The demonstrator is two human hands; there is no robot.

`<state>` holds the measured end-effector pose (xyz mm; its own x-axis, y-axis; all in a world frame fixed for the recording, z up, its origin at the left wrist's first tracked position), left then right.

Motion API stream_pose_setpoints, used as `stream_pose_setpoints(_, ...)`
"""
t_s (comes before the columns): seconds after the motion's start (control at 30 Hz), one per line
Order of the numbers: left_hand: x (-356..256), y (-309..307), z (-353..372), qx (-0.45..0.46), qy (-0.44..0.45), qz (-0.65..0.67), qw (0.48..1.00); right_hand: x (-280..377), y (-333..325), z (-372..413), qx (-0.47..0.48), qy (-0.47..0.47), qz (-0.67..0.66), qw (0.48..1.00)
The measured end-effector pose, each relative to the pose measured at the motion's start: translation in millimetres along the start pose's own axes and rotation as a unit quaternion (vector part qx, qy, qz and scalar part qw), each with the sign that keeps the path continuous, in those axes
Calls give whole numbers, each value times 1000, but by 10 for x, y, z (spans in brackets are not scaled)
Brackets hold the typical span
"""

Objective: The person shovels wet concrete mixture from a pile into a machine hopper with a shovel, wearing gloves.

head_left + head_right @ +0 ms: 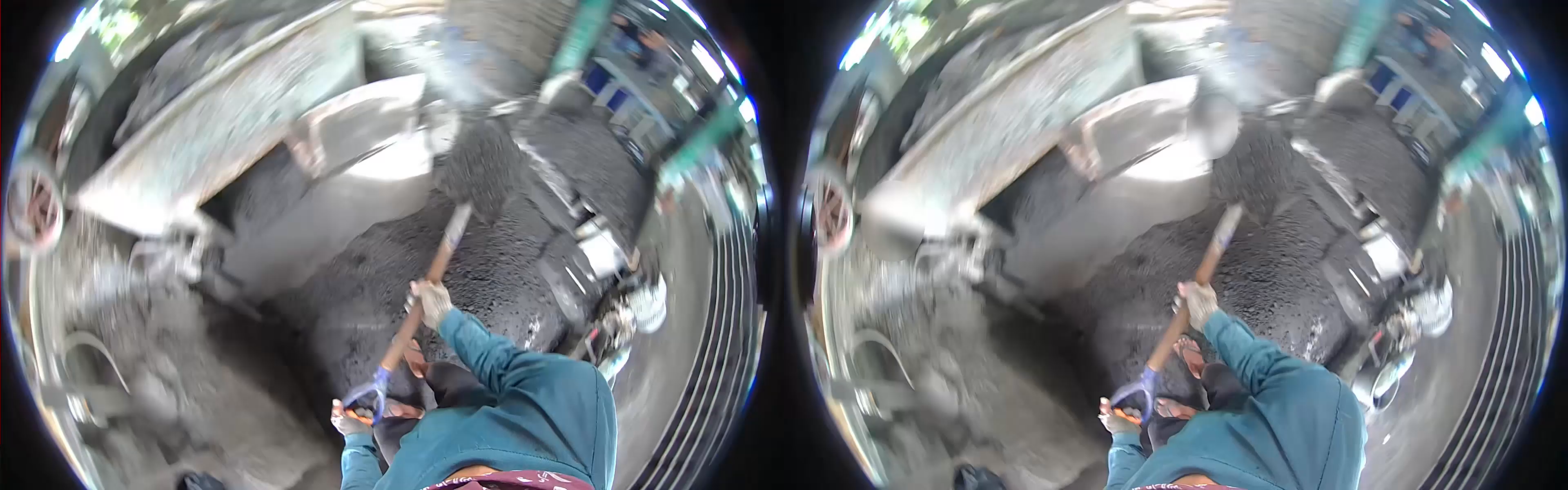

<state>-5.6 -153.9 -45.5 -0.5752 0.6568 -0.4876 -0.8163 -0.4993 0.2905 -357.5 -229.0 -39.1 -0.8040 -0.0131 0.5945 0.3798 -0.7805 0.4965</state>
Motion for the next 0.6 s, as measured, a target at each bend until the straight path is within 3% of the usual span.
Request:
stream_pose_setpoints(0.07,-382,895,3,75,227,-56,969,911,390,-61,154,-69,-77,983)
stream_pose_setpoints(0.1,-603,1302,-74,137,388,-81,908,1394,550,-81,221,-103,-108,964)
stream_pose_setpoints(0.13,-904,1828,229,252,399,-129,872,1903,740,-20,255,-134,-126,949)
stream_pose_setpoints(0.17,-1183,2343,672,361,404,-173,823,2342,906,95,189,-149,-200,950)
stream_pose_setpoints(0.23,-1349,3140,1196,377,532,-215,727,3214,964,61,245,-265,-217,907)
stream_pose_setpoints(0.27,-1334,3508,1566,386,629,-234,633,3543,976,349,258,-313,-222,887)
stream_pose_setpoints(0.3,-1304,3806,1909,385,715,-245,530,3820,933,538,224,-286,-287,886)
stream_pose_setpoints(0.37,-1186,4209,2338,502,761,-310,272,4268,446,441,263,-259,-347,862)
stream_pose_setpoints(0.4,-988,4261,2441,485,773,-352,210,4322,211,505,207,-329,-311,867)
stream_pose_setpoints(0.43,-749,4255,2544,465,781,-390,146,4349,-34,578,167,-298,-283,896)
stream_pose_setpoints(0.47,-486,4215,2370,482,768,-397,144,4333,-314,552,80,-310,-220,921)
stream_pose_setpoints(0.5,-247,4132,2185,499,755,-402,142,4248,-551,529,82,-345,-166,920)
stream_pose_setpoints(0.53,-146,3994,2220,522,688,-491,116,4120,-817,410,180,-366,-132,903)
stream_pose_setpoints(0.57,-104,3857,2204,535,617,-570,87,3964,-866,553,39,-365,-97,925)
stream_pose_setpoints(0.6,-61,3689,2051,609,573,-537,109,3806,-960,645,46,-346,-100,932)
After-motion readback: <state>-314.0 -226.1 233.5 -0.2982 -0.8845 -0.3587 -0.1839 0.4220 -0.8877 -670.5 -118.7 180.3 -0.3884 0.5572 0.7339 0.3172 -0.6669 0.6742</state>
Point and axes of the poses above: each hand's wrist, its own z-axis away from the middle knuckle, its own y-axis out of the palm, x = y × z, the point moved 2 cm from there along -z, towards the middle knuckle
